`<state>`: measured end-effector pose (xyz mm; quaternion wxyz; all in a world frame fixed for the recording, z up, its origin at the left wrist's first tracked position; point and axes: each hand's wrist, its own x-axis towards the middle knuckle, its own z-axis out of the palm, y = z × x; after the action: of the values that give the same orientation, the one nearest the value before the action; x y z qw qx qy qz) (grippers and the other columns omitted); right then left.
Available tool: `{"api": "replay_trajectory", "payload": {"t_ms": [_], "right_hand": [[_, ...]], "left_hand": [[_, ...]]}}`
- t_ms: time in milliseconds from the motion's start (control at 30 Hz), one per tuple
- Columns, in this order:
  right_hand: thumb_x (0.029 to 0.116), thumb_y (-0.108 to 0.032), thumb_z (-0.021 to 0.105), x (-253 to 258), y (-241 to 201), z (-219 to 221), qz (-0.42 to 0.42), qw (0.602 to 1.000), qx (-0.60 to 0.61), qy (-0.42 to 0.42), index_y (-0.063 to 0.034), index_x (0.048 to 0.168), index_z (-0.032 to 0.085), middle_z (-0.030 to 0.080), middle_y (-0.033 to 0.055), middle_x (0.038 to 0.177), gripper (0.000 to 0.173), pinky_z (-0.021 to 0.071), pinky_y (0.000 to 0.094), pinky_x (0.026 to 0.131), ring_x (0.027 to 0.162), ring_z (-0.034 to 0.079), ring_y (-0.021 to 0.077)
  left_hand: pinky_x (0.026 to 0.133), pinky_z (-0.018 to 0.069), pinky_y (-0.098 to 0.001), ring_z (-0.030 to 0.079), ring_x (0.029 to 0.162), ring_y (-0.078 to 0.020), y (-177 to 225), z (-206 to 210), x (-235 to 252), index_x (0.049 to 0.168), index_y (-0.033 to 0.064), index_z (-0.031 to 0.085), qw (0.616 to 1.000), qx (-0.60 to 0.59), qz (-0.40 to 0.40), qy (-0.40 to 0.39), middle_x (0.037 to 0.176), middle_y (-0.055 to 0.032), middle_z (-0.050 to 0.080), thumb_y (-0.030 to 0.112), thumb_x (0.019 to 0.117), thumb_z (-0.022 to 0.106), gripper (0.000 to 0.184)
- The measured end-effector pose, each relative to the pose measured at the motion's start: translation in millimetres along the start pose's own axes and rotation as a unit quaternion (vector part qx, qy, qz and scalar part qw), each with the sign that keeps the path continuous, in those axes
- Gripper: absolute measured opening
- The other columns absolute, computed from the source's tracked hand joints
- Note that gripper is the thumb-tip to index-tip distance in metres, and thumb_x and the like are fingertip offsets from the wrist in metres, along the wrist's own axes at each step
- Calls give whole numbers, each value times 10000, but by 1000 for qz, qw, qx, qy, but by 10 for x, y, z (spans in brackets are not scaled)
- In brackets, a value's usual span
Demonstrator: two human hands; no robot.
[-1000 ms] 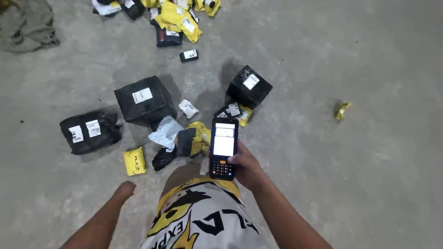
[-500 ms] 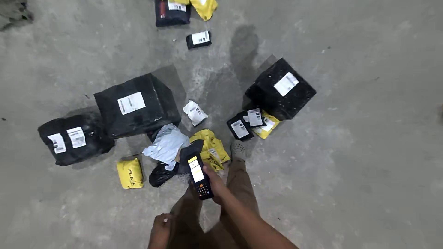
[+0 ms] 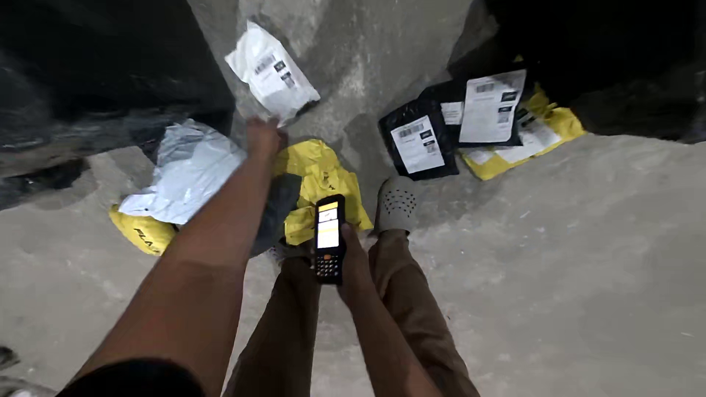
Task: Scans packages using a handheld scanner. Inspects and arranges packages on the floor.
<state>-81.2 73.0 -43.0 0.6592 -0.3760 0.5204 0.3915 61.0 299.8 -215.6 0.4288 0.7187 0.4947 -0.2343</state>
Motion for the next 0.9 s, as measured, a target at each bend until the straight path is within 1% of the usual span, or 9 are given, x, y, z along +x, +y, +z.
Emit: {"api": "replay_trajectory", "payload": {"t_ms": [33, 100, 133, 200, 233, 467, 600, 700, 900], "right_hand": [[1112, -388, 312, 27, -37, 54, 18, 999, 30, -10, -53, 1478, 392, 678, 163, 1101, 502, 616, 423, 759, 885, 706, 246], [1111, -392, 317, -9, -55, 74, 54, 996, 64, -26, -62, 1480, 398, 684, 169, 1088, 502, 621, 421, 751, 878, 713, 258], [1113, -389, 309, -25, -68, 54, 64, 994, 79, -29, -59, 1472, 405, 684, 174, 1084, 497, 624, 422, 749, 877, 716, 263], [1112, -423, 277, -15, -148, 3, 87, 989, 117, -33, -55, 1425, 456, 689, 196, 1070, 514, 625, 440, 740, 871, 720, 291], [1108, -449, 259, -8, -194, -35, 101, 984, 141, -41, -49, 1398, 477, 687, 216, 1070, 540, 623, 456, 738, 872, 720, 313], [1078, -500, 216, 63, -306, -117, 140, 925, 274, -223, -51, 1365, 488, 640, 281, 1212, 598, 608, 504, 798, 967, 702, 393], [1071, -490, 268, 94, -230, -119, 131, 925, 264, -239, -44, 1369, 482, 630, 276, 1226, 578, 596, 512, 838, 1002, 690, 393], [1073, -498, 227, 134, -183, -125, 124, 933, 255, -220, -47, 1358, 485, 636, 280, 1205, 593, 603, 503, 805, 973, 696, 388], [1068, -520, 237, 138, -160, -161, 119, 947, 234, -185, -53, 1346, 505, 641, 273, 1180, 607, 599, 513, 816, 981, 691, 383]], "left_hand": [[872, 584, -424, 668, 1005, -255, 58, 147, 295, 1502, -6, 363, 998, -63, -22, 18, 1249, -196, 618, 422, 999, 635, 715], [746, 581, -372, 652, 841, -211, 58, 399, 728, 1413, 0, 461, 986, -148, -52, 51, 1081, -150, 634, 440, 995, 644, 634], [765, 580, -381, 654, 866, -208, -2, 496, 833, 1345, 10, 525, 984, -156, -61, 65, 1073, -137, 638, 450, 997, 640, 573], [944, 574, -452, 657, 1125, -260, -22, 592, 887, 1375, 17, 550, 987, -131, -43, 80, 1279, -169, 637, 394, 1010, 630, 530], [971, 560, -459, 644, 1164, -265, -15, 607, 802, 1386, 21, 545, 990, -107, -19, 85, 1307, -174, 627, 322, 1009, 635, 491], [997, 517, -392, 643, 1109, -198, -144, 442, 122, 1219, 36, 671, 977, 92, 175, 83, 1184, -139, 667, 290, 1011, 591, 339], [974, 507, -443, 641, 1061, -232, -183, 378, -110, 1146, -11, 658, 973, 134, 182, 46, 1159, -163, 664, 330, 1057, 530, 376], [1063, 484, -416, 630, 1182, -208, -235, 418, -114, 1261, 9, 662, 976, 114, 182, 30, 1277, -143, 662, 335, 1068, 507, 410], [976, 524, -344, 655, 1068, -127, -232, 430, -129, 1203, 62, 705, 980, 44, 189, 35, 1179, -79, 692, 288, 1042, 555, 316]]}}
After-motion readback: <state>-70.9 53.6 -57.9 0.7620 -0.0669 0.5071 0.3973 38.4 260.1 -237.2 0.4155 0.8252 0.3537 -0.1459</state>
